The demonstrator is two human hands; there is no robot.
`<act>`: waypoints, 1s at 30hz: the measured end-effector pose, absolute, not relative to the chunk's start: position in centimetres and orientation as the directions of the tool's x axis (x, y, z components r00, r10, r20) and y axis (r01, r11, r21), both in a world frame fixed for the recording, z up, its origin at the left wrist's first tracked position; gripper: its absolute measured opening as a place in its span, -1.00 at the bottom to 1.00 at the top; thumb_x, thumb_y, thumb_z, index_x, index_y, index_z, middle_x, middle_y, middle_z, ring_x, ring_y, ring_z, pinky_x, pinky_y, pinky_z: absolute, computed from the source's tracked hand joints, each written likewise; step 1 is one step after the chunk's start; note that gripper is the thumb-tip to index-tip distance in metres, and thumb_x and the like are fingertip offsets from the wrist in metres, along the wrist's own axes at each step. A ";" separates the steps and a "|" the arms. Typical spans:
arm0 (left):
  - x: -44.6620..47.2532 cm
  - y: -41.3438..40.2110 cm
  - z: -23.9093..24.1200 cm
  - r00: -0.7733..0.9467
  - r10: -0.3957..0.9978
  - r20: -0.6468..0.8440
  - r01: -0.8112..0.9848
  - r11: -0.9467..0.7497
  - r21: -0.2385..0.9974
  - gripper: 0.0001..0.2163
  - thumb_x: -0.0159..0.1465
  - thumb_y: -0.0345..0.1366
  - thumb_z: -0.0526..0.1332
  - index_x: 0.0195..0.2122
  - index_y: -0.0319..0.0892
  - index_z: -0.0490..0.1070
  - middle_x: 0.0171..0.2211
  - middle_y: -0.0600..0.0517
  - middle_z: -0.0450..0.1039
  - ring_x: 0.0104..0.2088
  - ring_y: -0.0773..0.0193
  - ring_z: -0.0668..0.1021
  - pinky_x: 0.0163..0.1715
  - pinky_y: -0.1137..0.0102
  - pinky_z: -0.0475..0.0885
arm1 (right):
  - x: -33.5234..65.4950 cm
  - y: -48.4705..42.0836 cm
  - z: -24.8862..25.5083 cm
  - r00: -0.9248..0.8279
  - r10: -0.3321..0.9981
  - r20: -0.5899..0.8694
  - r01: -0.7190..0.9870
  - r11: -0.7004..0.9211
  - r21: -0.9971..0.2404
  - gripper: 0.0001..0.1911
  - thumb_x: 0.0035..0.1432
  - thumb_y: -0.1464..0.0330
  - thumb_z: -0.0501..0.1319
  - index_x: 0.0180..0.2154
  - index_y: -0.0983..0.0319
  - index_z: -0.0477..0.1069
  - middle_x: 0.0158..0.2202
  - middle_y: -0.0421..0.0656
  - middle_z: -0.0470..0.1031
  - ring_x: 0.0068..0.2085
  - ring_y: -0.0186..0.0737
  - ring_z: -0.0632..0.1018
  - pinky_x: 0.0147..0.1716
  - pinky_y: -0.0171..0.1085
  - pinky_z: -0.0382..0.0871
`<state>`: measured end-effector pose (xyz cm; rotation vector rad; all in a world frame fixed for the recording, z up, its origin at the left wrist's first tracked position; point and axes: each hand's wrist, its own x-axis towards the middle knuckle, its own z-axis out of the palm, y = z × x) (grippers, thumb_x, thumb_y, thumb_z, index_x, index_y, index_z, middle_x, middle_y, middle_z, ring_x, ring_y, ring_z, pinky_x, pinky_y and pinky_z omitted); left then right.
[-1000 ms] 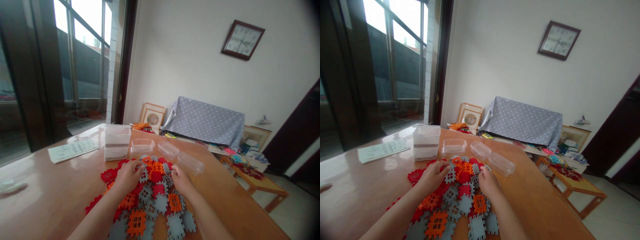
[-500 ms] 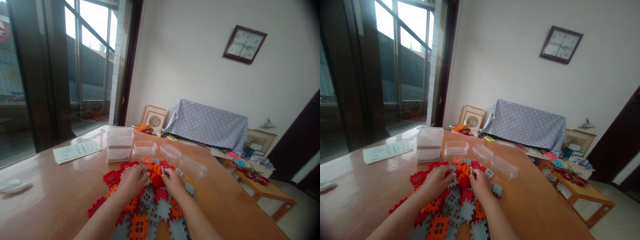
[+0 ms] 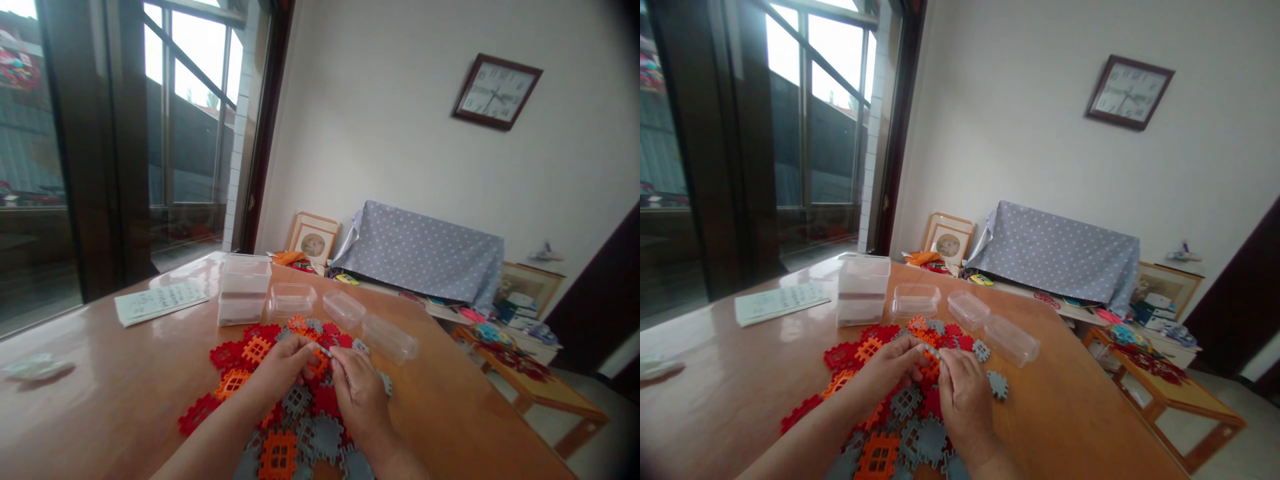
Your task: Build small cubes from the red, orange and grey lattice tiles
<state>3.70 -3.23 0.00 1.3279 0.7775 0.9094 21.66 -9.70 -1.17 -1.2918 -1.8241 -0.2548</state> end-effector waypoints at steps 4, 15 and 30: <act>3.7 -3.8 0.0 0.547 0.837 -0.034 -0.303 0.236 0.923 -0.76 0.21 -0.24 0.32 -0.14 -0.16 0.39 -0.31 0.01 0.58 -0.41 0.35 0.55 -0.37 0.46 0.37 | 22.2 -11.2 -1.3 -0.158 0.652 0.741 0.827 0.497 -0.262 -0.63 0.38 0.45 0.06 0.12 0.08 0.44 0.02 -0.11 0.58 0.06 -0.12 0.54 0.09 -0.02 0.46; 4.3 -4.4 0.2 0.543 0.839 -0.041 -0.398 0.300 0.867 -0.74 0.18 -0.31 0.35 -0.16 -0.14 0.34 -0.42 0.10 0.51 -0.44 0.37 0.55 -0.37 0.46 0.39 | 22.8 -11.7 -1.9 -0.078 0.745 0.663 0.816 0.430 -0.387 -0.68 0.35 0.40 0.13 0.06 0.02 0.48 0.10 -0.13 0.54 0.13 -0.11 0.52 0.15 0.01 0.44; 5.1 -4.5 -1.2 0.562 0.827 -0.022 -0.272 0.210 0.939 -0.74 0.13 -0.38 0.30 -0.19 -0.12 0.30 -0.47 0.15 0.47 -0.48 0.37 0.53 -0.41 0.47 0.36 | 24.2 -11.4 -1.9 0.043 0.868 0.494 0.784 0.277 -0.555 -0.38 0.12 0.27 0.33 0.22 0.05 0.34 0.16 -0.09 0.45 0.20 0.01 0.45 0.20 0.00 0.36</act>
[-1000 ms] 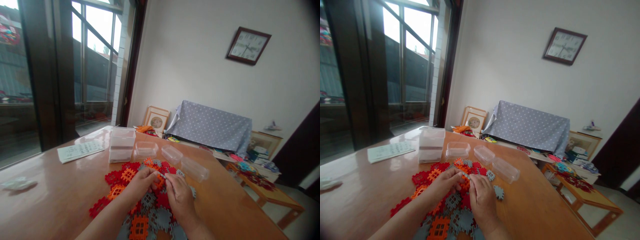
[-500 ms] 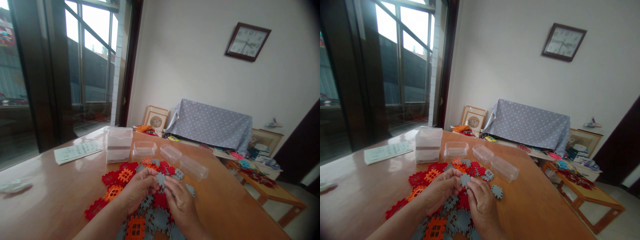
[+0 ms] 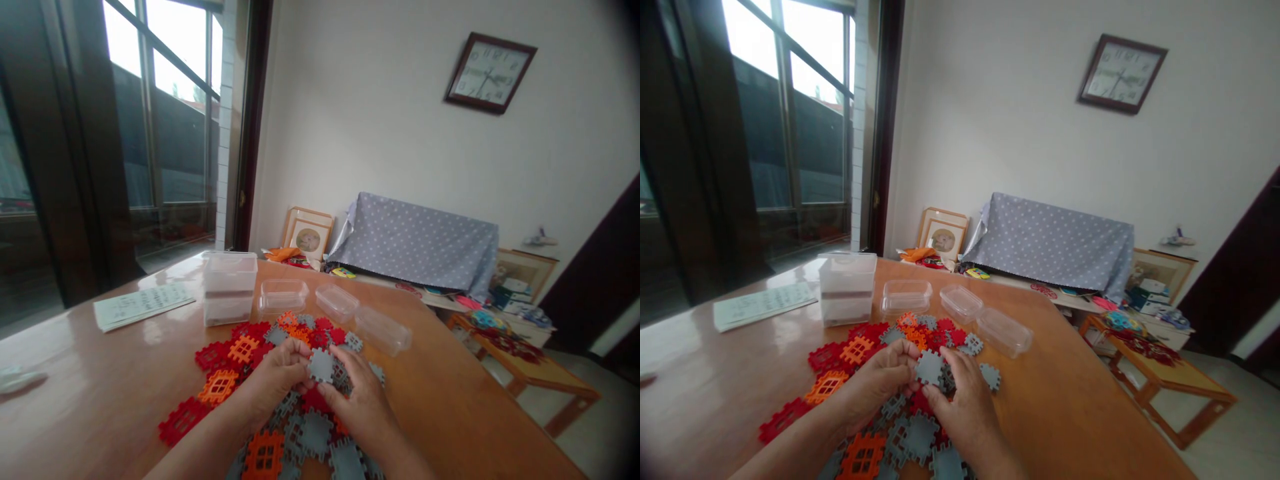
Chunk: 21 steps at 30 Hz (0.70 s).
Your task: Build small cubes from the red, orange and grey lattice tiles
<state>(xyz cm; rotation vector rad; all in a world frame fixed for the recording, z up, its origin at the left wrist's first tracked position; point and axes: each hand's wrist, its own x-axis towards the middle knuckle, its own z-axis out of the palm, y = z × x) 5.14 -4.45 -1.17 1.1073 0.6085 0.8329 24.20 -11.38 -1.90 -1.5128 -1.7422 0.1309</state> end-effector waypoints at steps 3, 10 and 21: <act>5.1 -4.5 -1.2 0.560 0.828 -0.018 -0.279 0.209 0.937 -0.73 0.13 -0.37 0.31 -0.17 -0.12 0.30 -0.45 0.14 0.48 -0.47 0.36 0.54 -0.40 0.46 0.36 | 24.2 -11.4 -1.8 0.056 0.870 0.489 0.775 0.271 -0.571 -0.38 0.10 0.27 0.34 0.21 0.06 0.35 0.14 -0.09 0.46 0.17 0.00 0.47 0.17 -0.03 0.38; 4.9 -4.7 -0.4 0.553 0.833 -0.024 -0.237 0.185 0.954 -0.70 0.15 -0.24 0.35 -0.14 -0.13 0.33 -0.30 0.04 0.58 -0.36 0.29 0.59 -0.30 0.40 0.42 | 27.1 -11.0 -0.9 0.129 0.893 0.431 0.722 0.214 -0.658 -0.46 0.10 0.20 0.35 0.14 0.08 0.43 0.12 -0.09 0.50 0.12 0.00 0.51 0.12 -0.05 0.39; 4.1 -4.1 0.2 0.471 0.882 -0.016 -0.234 0.143 0.962 -0.73 0.21 -0.16 0.33 -0.14 -0.14 0.37 -0.23 0.00 0.60 -0.30 0.27 0.60 -0.22 0.36 0.44 | 38.3 -10.4 -5.2 0.351 0.921 0.171 0.482 -0.021 -0.876 -0.42 0.00 0.12 0.37 0.03 0.26 0.48 -0.11 -0.01 0.63 -0.08 0.00 0.62 -0.04 -0.04 0.49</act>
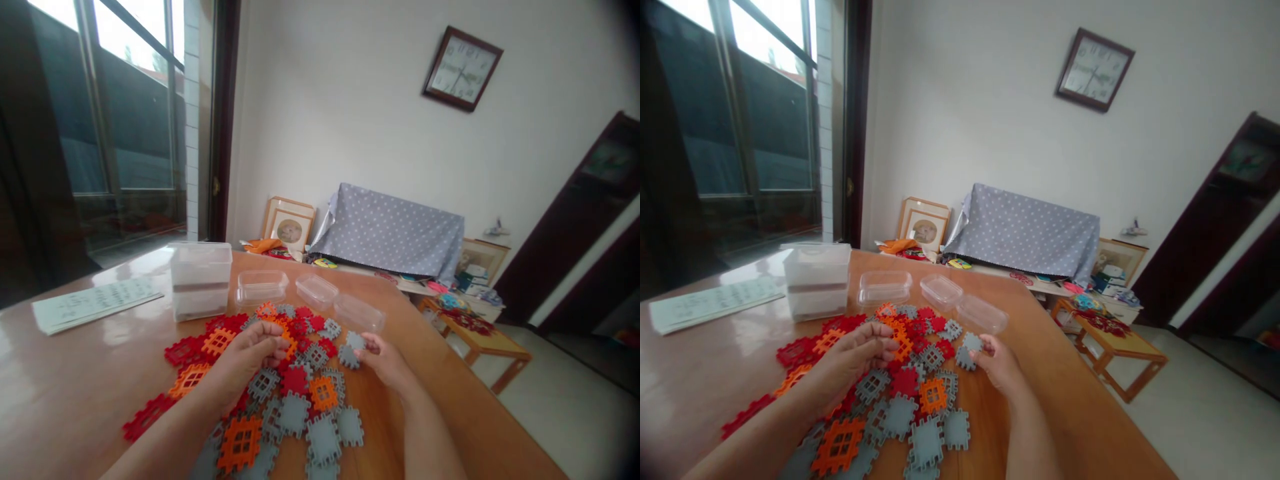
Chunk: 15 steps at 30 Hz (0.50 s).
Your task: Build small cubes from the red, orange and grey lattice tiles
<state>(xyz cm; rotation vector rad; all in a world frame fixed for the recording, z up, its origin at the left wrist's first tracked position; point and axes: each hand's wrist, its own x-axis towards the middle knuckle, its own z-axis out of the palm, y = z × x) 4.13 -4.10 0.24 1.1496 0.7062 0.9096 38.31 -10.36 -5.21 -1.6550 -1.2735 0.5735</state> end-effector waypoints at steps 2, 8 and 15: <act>4.2 -4.1 0.2 0.475 0.879 -0.028 -0.197 0.138 0.971 -0.72 0.20 -0.14 0.34 -0.15 -0.14 0.38 -0.24 0.00 0.60 -0.29 0.27 0.59 -0.22 0.36 0.43 | 38.3 -10.4 -5.9 0.327 0.935 0.136 0.474 -0.037 -0.879 -0.44 -0.02 0.13 0.38 0.01 0.25 0.49 -0.13 -0.04 0.64 -0.11 -0.02 0.64 -0.09 -0.06 0.51; 4.3 -4.0 0.1 0.482 0.876 -0.018 -0.163 0.110 0.981 -0.73 0.21 -0.15 0.34 -0.16 -0.16 0.38 -0.27 0.02 0.57 -0.30 0.29 0.57 -0.24 0.39 0.41 | 38.1 -10.6 -6.1 0.310 0.945 0.105 0.524 -0.078 -0.848 -0.47 -0.07 0.17 0.42 -0.03 0.19 0.53 -0.13 -0.07 0.64 -0.12 -0.04 0.63 -0.08 -0.06 0.50; 4.3 -3.9 0.0 0.478 0.878 -0.026 -0.148 0.109 0.983 -0.73 0.21 -0.15 0.34 -0.16 -0.15 0.37 -0.29 0.06 0.55 -0.30 0.30 0.56 -0.24 0.39 0.40 | 38.3 -10.5 -6.1 0.291 0.952 0.096 0.610 -0.107 -0.785 -0.47 -0.10 0.18 0.44 -0.04 0.18 0.55 -0.10 -0.08 0.61 -0.11 -0.05 0.60 -0.03 -0.07 0.44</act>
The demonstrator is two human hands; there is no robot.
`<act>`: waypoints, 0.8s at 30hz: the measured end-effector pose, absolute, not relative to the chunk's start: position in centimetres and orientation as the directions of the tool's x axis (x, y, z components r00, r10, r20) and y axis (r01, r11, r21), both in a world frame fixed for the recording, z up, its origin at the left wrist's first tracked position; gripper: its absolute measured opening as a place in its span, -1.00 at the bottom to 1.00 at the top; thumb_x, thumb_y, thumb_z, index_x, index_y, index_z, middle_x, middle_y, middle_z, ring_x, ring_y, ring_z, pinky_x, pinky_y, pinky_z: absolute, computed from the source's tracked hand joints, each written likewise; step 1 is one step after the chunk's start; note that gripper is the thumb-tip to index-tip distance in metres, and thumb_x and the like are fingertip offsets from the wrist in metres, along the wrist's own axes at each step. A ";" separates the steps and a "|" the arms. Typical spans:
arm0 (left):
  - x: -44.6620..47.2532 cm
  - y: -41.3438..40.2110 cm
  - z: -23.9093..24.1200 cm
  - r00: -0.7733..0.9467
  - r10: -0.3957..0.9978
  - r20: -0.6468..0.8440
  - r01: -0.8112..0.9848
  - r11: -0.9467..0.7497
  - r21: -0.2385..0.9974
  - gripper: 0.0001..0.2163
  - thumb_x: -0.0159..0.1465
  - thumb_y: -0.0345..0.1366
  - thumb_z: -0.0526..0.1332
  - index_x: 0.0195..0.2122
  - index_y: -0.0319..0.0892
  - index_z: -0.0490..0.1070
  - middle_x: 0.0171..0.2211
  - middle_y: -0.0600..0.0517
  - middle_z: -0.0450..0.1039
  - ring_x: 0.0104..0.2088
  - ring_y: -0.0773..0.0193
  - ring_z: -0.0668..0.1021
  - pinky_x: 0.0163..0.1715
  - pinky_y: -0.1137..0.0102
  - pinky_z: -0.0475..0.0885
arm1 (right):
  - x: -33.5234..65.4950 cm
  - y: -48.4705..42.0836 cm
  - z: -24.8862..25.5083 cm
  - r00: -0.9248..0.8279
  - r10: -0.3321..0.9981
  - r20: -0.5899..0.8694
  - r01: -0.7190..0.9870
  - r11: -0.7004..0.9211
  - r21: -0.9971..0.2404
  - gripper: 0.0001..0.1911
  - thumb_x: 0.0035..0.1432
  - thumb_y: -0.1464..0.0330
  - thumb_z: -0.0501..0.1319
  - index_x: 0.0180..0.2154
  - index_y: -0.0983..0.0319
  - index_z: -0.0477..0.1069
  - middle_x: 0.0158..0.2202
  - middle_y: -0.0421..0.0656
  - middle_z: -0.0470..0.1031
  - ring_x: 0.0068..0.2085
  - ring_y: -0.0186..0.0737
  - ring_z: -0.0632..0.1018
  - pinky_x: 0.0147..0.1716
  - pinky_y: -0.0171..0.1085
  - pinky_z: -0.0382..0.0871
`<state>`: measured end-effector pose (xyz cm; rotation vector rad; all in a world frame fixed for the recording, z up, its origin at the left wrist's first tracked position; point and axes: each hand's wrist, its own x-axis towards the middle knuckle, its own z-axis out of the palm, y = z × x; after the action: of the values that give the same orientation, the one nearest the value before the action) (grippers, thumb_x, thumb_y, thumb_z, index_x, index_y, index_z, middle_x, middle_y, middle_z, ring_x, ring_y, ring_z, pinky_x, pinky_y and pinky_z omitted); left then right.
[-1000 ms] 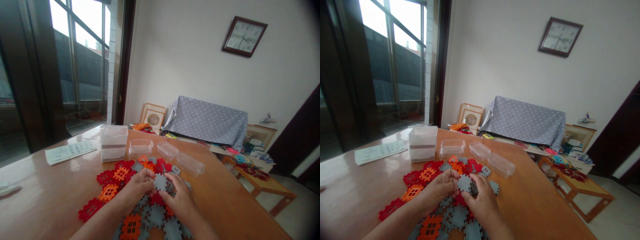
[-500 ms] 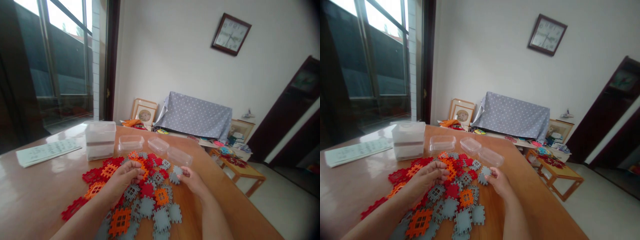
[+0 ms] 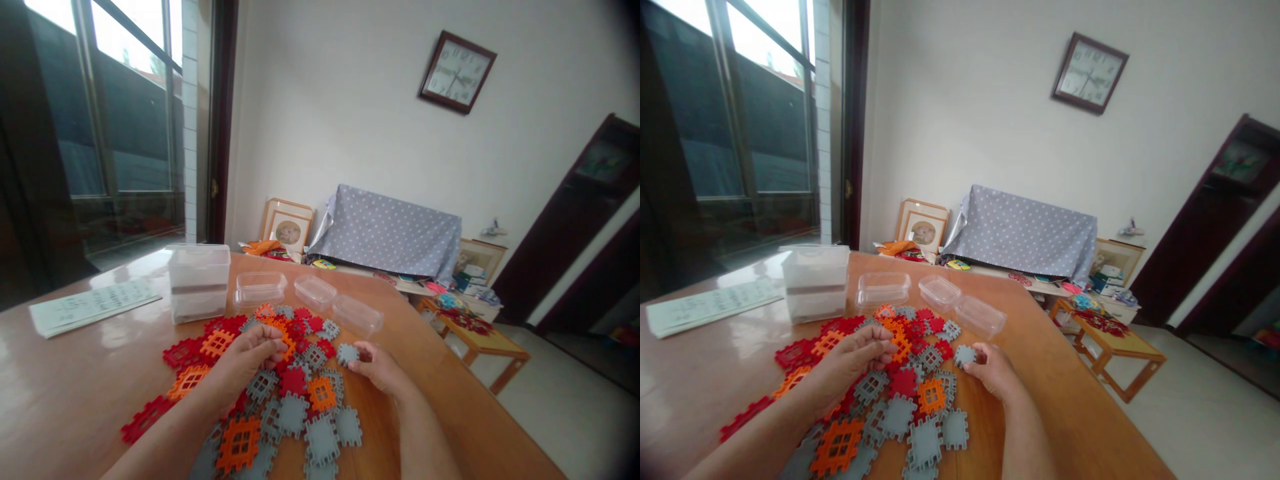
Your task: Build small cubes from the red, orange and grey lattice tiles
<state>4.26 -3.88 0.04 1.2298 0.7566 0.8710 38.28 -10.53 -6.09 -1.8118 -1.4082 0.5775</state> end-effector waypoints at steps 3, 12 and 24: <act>4.2 -3.9 0.0 0.482 0.876 -0.023 -0.142 0.104 0.984 -0.74 0.22 -0.15 0.33 -0.16 -0.15 0.37 -0.29 0.05 0.54 -0.29 0.30 0.56 -0.23 0.39 0.40 | 38.4 -10.5 -6.1 0.283 0.954 0.097 0.639 -0.113 -0.761 -0.45 -0.11 0.18 0.44 -0.03 0.19 0.55 -0.06 -0.07 0.59 -0.08 -0.04 0.59 0.00 -0.06 0.42; 4.1 -3.8 0.2 0.481 0.877 0.001 -0.126 0.068 0.990 -0.73 0.24 -0.13 0.32 -0.15 -0.14 0.35 -0.27 0.05 0.53 -0.31 0.33 0.53 -0.24 0.41 0.39 | 38.0 -10.7 -5.2 0.318 0.943 0.099 0.648 -0.140 -0.749 -0.36 -0.02 0.12 0.41 0.08 0.23 0.44 0.06 0.02 0.52 0.04 -0.02 0.54 0.03 -0.11 0.37; 4.8 -8.1 1.4 0.726 0.616 0.307 0.294 -0.680 0.672 -0.57 0.21 0.03 0.31 0.04 -0.05 0.45 0.02 -0.09 0.48 0.06 -0.02 0.47 0.09 0.11 0.35 | 32.5 -13.3 -0.6 -0.021 0.997 -0.074 0.725 -0.036 -0.688 -0.60 0.13 0.10 0.36 -0.06 0.16 0.45 -0.40 -0.27 0.45 -0.38 -0.29 0.43 -0.43 -0.35 0.21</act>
<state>4.79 -8.07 1.38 2.3243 0.6866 0.7010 32.55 -13.32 -0.60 -1.8083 -1.7920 0.7941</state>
